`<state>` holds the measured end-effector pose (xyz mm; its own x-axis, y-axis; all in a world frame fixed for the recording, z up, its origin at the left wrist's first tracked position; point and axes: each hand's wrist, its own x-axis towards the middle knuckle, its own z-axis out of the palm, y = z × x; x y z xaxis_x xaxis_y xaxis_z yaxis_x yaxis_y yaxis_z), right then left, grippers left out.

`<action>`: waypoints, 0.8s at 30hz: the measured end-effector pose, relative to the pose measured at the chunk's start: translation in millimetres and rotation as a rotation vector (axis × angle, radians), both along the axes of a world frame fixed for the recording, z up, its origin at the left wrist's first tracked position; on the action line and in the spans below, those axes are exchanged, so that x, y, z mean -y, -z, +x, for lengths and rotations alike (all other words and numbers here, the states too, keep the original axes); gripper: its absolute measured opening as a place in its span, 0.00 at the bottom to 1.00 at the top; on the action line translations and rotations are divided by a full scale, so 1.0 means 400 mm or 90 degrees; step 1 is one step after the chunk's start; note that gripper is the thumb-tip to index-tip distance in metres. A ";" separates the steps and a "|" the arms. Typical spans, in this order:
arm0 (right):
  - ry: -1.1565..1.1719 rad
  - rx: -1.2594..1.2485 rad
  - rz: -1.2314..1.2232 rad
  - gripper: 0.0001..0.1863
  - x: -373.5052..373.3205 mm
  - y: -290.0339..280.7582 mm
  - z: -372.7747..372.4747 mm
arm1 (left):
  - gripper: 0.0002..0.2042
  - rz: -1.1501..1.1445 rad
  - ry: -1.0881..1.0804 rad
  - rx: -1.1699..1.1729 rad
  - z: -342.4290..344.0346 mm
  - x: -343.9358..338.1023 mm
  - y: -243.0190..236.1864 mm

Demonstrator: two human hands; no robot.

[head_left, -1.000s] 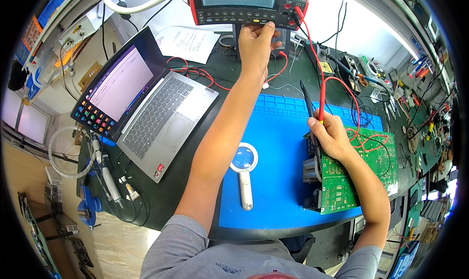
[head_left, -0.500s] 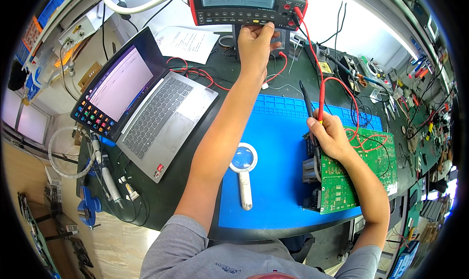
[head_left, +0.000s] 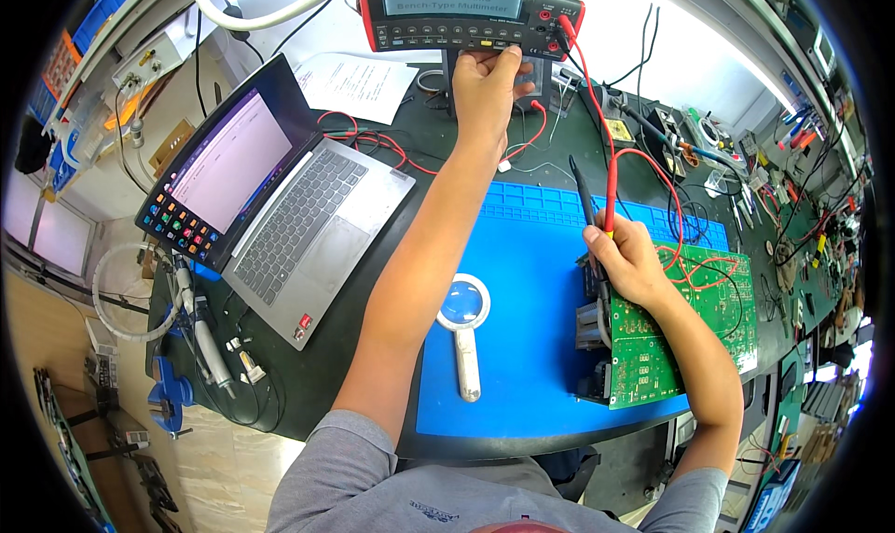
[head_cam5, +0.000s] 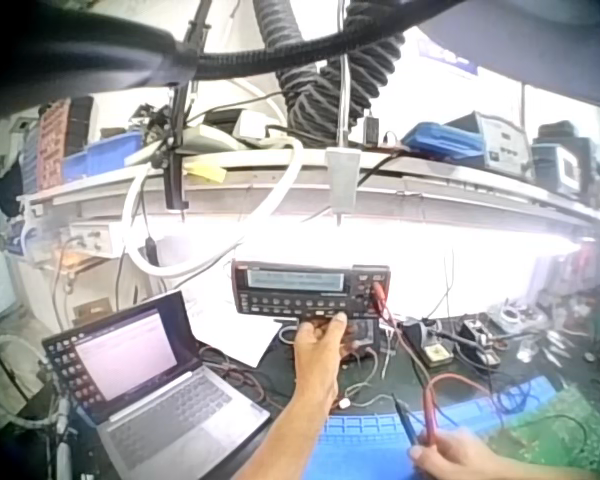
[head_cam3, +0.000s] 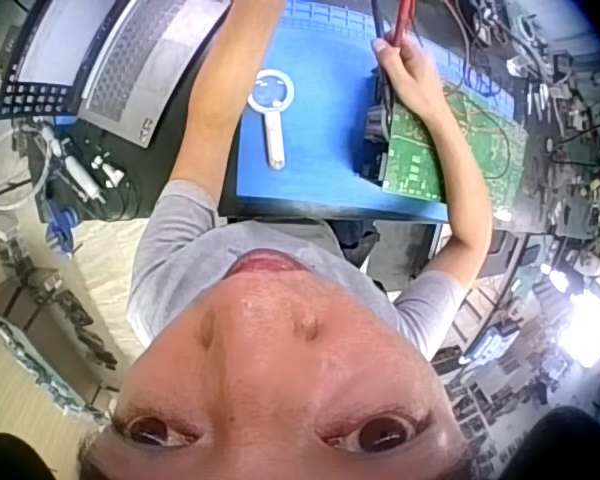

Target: The person touches a multimeter to various points on a green circuit board while using their other hand to operate a bench multimeter device.

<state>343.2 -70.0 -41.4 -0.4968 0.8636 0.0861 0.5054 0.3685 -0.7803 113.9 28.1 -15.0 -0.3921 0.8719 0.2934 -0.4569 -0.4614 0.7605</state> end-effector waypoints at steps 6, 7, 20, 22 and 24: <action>-0.003 0.010 0.007 0.17 -0.001 -0.002 0.000 | 0.16 0.002 0.003 0.000 -0.002 -0.001 0.001; -0.004 0.009 0.007 0.17 0.000 -0.002 0.000 | 0.16 0.002 0.004 -0.001 -0.002 -0.001 0.001; -0.002 0.018 0.014 0.17 -0.001 -0.002 -0.001 | 0.16 0.009 0.007 -0.004 -0.003 0.000 0.001; -0.002 0.015 0.011 0.17 -0.001 -0.001 -0.002 | 0.16 0.007 0.003 -0.006 -0.003 0.002 0.001; 0.001 0.014 0.009 0.17 -0.001 -0.002 -0.001 | 0.16 0.006 0.004 -0.005 -0.002 0.001 0.000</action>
<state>342.9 -69.8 -40.7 -0.4978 0.8629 0.0873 0.5226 0.3788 -0.7638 113.2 27.6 -15.0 -0.3844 0.8715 0.3044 -0.4532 -0.4654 0.7603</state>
